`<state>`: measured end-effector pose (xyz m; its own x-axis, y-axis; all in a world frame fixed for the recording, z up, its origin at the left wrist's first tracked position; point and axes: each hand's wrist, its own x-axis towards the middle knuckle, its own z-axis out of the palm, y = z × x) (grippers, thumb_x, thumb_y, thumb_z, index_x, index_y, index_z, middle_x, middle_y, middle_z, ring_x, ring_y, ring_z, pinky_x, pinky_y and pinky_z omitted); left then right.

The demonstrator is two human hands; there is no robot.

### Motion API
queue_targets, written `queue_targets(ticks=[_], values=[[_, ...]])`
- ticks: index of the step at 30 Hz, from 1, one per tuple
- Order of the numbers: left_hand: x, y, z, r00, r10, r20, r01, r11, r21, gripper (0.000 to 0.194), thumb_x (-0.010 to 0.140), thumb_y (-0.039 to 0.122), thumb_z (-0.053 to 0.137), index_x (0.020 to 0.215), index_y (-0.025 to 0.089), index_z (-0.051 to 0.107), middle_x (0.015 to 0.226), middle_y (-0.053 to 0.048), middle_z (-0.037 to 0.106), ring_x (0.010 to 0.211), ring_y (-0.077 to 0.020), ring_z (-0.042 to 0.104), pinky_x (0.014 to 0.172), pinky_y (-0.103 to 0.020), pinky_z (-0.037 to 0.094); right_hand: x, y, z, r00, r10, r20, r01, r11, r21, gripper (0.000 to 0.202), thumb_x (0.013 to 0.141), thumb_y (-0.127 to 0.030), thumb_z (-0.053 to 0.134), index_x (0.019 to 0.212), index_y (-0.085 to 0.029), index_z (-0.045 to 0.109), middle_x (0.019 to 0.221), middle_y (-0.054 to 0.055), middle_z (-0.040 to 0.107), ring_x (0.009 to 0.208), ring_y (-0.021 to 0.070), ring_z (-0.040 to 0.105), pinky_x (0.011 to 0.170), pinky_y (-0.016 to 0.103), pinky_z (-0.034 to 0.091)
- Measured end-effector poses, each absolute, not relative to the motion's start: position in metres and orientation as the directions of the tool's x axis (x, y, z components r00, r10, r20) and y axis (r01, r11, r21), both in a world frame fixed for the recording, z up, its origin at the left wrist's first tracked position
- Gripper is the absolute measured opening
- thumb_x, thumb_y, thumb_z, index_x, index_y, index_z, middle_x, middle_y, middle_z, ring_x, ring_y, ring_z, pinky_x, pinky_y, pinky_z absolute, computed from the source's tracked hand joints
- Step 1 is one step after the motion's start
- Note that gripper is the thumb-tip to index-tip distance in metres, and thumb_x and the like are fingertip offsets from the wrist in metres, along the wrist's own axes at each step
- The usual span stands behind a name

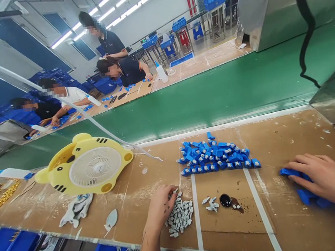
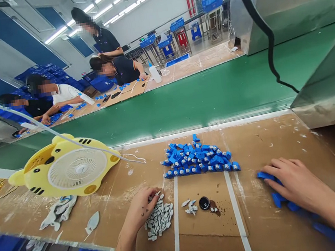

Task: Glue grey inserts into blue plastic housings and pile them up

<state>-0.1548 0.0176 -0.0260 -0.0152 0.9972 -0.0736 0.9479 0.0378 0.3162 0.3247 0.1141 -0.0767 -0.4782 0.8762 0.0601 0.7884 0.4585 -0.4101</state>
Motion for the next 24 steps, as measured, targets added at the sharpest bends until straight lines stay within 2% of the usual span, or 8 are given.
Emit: queue_targets(ticks=[3, 6, 9, 11, 13, 16, 21, 24], values=[[-0.153, 0.021, -0.025, -0.012, 0.999, -0.051, 0.945, 0.028, 0.326, 0.019, 0.086, 0.016, 0.055, 0.082, 0.021, 0.072, 0.078, -0.006, 0.074, 0.078, -0.0240, 0.069, 0.071, -0.032, 0.052, 0.319, 0.107, -0.063, -0.387, 0.913, 0.127, 0.726, 0.387, -0.568, 0.046, 0.094, -0.064, 0.049, 0.098, -0.028, 0.078, 0.092, 0.013, 0.071, 0.085, 0.0299, 0.068, 0.077, 0.043, 0.051], [-0.144, 0.019, -0.021, 0.039, 0.998, 0.052, 0.904, -0.057, 0.423, 0.020, 0.093, 0.026, 0.055, 0.088, 0.023, 0.074, 0.075, -0.003, 0.074, 0.068, -0.0208, 0.068, 0.066, -0.028, 0.053, 0.307, 0.090, -0.048, -0.218, 0.968, 0.121, 0.581, 0.228, -0.781, 0.052, 0.086, -0.074, 0.057, 0.091, -0.026, 0.076, 0.087, 0.011, 0.067, 0.075, 0.0268, 0.065, 0.070, 0.038, 0.052], [-0.119, 0.017, -0.020, 0.151, 0.973, 0.176, 0.819, -0.223, 0.529, 0.021, 0.097, 0.031, 0.057, 0.096, 0.025, 0.077, 0.081, -0.003, 0.077, 0.065, -0.0182, 0.068, 0.063, -0.026, 0.054, 0.281, 0.071, -0.038, -0.205, 0.977, 0.051, 0.303, 0.113, -0.946, 0.053, 0.080, -0.077, 0.063, 0.081, -0.024, 0.072, 0.079, 0.008, 0.066, 0.074, 0.0254, 0.064, 0.070, 0.037, 0.053], [-0.095, 0.018, -0.021, 0.269, 0.943, 0.196, 0.759, -0.333, 0.559, 0.022, 0.099, 0.027, 0.056, 0.105, 0.027, 0.078, 0.086, -0.004, 0.077, 0.070, -0.0180, 0.070, 0.065, -0.025, 0.055, 0.257, 0.060, -0.037, -0.259, 0.966, -0.025, 0.049, -0.012, -0.999, 0.055, 0.081, -0.078, 0.063, 0.080, -0.023, 0.067, 0.067, 0.003, 0.063, 0.062, 0.0209, 0.062, 0.064, 0.035, 0.051], [-0.072, 0.021, -0.024, 0.375, 0.904, 0.206, 0.713, -0.423, 0.559, 0.026, 0.100, 0.020, 0.053, 0.111, 0.027, 0.076, 0.087, -0.005, 0.075, 0.075, -0.0181, 0.070, 0.066, -0.025, 0.055, 0.233, 0.049, -0.041, -0.358, 0.926, -0.119, -0.205, -0.202, -0.958, 0.058, 0.078, -0.080, 0.066, 0.082, -0.022, 0.061, 0.063, -0.001, 0.059, 0.047, 0.0140, 0.053, 0.051, 0.029, 0.045], [-0.051, 0.024, -0.028, 0.472, 0.855, 0.215, 0.707, -0.513, 0.488, 0.026, 0.099, 0.012, 0.051, 0.101, 0.023, 0.074, 0.080, -0.004, 0.072, 0.072, -0.0182, 0.067, 0.064, -0.026, 0.052, 0.206, 0.034, -0.047, -0.501, 0.841, -0.206, -0.442, -0.453, -0.774, 0.062, 0.072, -0.081, 0.071, 0.089, -0.024, 0.054, 0.076, -0.001, 0.061, 0.042, 0.0104, 0.053, 0.039, 0.021, 0.036], [-0.044, 0.025, -0.029, 0.566, 0.814, 0.133, 0.758, -0.577, 0.303, 0.025, 0.095, 0.008, 0.051, 0.078, 0.022, 0.063, 0.073, -0.002, 0.068, 0.068, -0.0198, 0.063, 0.061, -0.029, 0.046, 0.196, 0.024, -0.052, -0.584, 0.786, -0.206, -0.494, -0.545, -0.677, 0.060, 0.068, -0.070, 0.083, 0.091, -0.024, 0.054, 0.063, -0.007, 0.051, 0.040, 0.0057, 0.040, 0.037, 0.017, 0.029], [-0.042, 0.026, -0.026, 0.604, 0.790, 0.104, 0.749, -0.607, 0.267, 0.028, 0.095, 0.007, 0.051, 0.073, 0.022, 0.059, 0.071, -0.001, 0.066, 0.067, -0.0193, 0.061, 0.060, -0.030, 0.045, 0.200, 0.026, -0.052, -0.538, 0.800, -0.264, -0.492, -0.553, -0.672, 0.059, 0.071, -0.075, 0.078, 0.081, -0.021, 0.054, 0.063, -0.005, 0.051, 0.043, 0.0062, 0.039, 0.038, 0.018, 0.024]])
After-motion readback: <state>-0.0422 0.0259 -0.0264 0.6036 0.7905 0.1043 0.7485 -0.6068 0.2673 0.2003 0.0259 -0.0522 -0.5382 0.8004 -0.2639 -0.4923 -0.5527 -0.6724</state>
